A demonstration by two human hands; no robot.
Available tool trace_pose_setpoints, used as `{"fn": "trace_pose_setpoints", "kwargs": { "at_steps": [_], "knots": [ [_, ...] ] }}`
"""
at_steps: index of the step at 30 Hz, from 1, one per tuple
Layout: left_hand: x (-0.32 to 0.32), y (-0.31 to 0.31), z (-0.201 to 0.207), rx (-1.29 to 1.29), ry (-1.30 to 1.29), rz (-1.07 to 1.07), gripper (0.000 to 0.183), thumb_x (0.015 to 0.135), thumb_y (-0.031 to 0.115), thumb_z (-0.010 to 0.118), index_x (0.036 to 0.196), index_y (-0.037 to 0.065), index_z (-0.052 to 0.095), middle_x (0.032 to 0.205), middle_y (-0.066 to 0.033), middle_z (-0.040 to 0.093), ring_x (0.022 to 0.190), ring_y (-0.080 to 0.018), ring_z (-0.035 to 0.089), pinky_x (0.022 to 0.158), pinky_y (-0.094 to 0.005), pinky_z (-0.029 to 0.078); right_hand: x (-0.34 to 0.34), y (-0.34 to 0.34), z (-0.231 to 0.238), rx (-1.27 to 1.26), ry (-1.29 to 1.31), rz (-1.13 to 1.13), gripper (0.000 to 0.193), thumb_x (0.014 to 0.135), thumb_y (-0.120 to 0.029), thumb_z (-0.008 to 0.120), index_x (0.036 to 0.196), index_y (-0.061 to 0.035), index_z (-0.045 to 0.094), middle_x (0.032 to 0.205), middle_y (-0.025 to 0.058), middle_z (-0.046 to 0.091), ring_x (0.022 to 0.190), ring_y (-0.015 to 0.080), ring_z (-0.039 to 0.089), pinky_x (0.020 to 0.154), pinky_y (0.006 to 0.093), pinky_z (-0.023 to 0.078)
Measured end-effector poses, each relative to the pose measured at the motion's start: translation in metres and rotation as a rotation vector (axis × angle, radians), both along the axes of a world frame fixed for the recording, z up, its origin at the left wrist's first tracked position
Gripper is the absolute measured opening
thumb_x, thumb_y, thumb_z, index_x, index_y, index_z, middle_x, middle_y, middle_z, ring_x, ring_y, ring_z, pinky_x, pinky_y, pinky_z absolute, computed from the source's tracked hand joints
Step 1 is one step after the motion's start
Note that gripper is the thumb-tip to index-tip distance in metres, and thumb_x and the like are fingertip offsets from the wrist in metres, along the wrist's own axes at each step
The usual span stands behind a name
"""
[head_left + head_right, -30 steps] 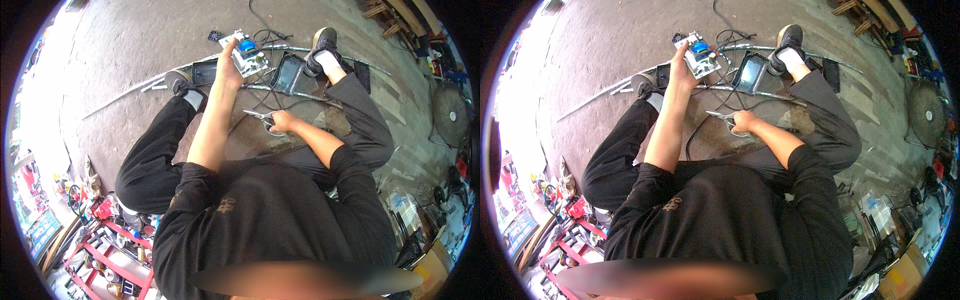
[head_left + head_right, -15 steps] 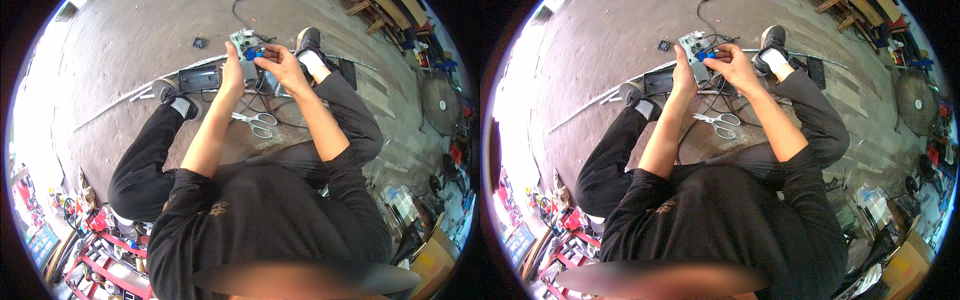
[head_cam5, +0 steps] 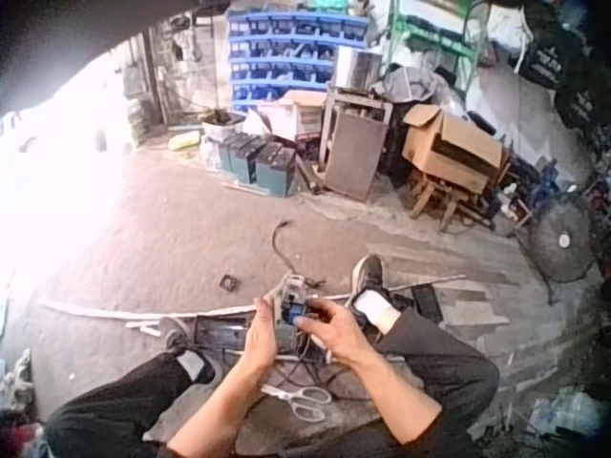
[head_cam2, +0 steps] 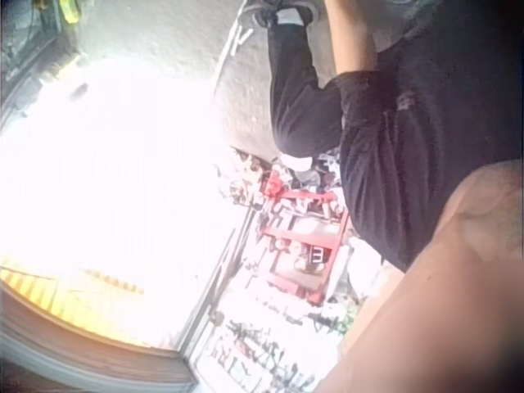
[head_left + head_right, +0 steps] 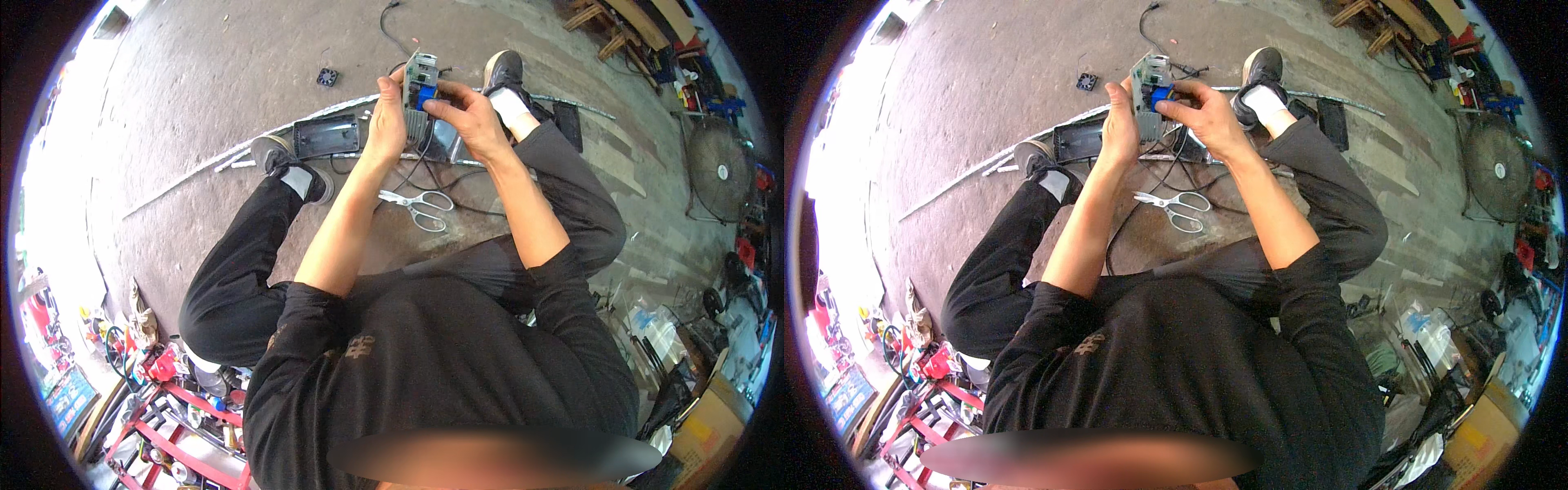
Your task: The person sits on the floor and uses a screwdriver to open a black electronic device, removes the circuit board, and uses scissors to cut wires. They then place the board back into the casing and continue working on the device.
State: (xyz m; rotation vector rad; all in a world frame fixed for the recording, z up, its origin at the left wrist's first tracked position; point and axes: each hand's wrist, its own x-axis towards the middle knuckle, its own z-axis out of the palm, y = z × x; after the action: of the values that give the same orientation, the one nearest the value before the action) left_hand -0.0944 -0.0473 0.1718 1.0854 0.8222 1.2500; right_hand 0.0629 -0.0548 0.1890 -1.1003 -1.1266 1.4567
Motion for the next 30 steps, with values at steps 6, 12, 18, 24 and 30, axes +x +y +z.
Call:
{"fn": "trace_pose_setpoints", "kwargs": {
  "at_steps": [6, 12, 18, 24, 30],
  "knots": [
    [-0.005, 0.005, -0.003, -0.111, -0.044, -0.072, 0.085, 0.101, 0.068, 0.025, 0.148, -0.001, 0.039, 0.136, -0.0191, 0.057, 0.123, -0.0268, 0.055, 0.106, -0.0419, 0.041, 0.002, 0.000, -0.003, -0.018, 0.069, -0.032, 0.041, 0.085, -0.017, 0.078, 0.117, 0.0058, 0.066, 0.103, 0.0083, 0.069, 0.095, 0.0142, 0.063, 0.084, 0.0270, 0.049],
    [-0.009, 0.006, -0.005, -0.178, -0.116, -0.101, 0.080, 0.102, 0.059, 0.041, 0.146, -0.008, 0.039, 0.136, -0.0214, 0.057, 0.125, -0.0265, 0.055, 0.108, -0.0375, 0.040, 0.009, 0.000, -0.002, -0.078, 0.144, -0.038, 0.038, 0.088, -0.019, 0.075, 0.118, 0.0040, 0.067, 0.103, 0.0081, 0.071, 0.094, 0.0156, 0.064, 0.085, 0.0291, 0.049],
    [-0.020, 0.006, 0.001, -0.195, -0.135, -0.175, 0.054, 0.099, 0.027, 0.062, 0.139, -0.007, 0.049, 0.129, -0.0142, 0.062, 0.120, -0.0216, 0.058, 0.105, -0.0342, 0.043, 0.016, 0.001, -0.014, -0.177, 0.447, 0.018, 0.037, 0.094, -0.020, 0.066, 0.125, 0.0015, 0.064, 0.109, 0.0071, 0.070, 0.102, 0.0169, 0.065, 0.091, 0.0320, 0.050],
    [-0.018, 0.005, 0.009, -0.130, -0.013, -0.172, 0.070, 0.085, 0.024, 0.080, 0.139, -0.006, 0.049, 0.127, -0.0172, 0.063, 0.120, -0.0231, 0.058, 0.105, -0.0362, 0.045, 0.021, 0.004, -0.027, -0.150, 0.597, 0.095, 0.038, 0.099, -0.023, 0.059, 0.130, -0.0008, 0.060, 0.122, 0.0075, 0.066, 0.113, 0.0203, 0.063, 0.100, 0.0380, 0.049],
    [-0.014, 0.002, 0.010, 0.063, 0.246, -0.124, 0.091, 0.075, 0.026, 0.088, 0.145, -0.008, 0.041, 0.139, -0.0202, 0.054, 0.128, -0.0267, 0.052, 0.111, -0.0385, 0.039, 0.021, 0.003, -0.032, -0.116, 0.720, 0.095, 0.038, 0.100, -0.021, 0.057, 0.131, 0.0008, 0.058, 0.128, 0.0098, 0.063, 0.119, 0.0241, 0.060, 0.105, 0.0421, 0.045]
  ]
}}
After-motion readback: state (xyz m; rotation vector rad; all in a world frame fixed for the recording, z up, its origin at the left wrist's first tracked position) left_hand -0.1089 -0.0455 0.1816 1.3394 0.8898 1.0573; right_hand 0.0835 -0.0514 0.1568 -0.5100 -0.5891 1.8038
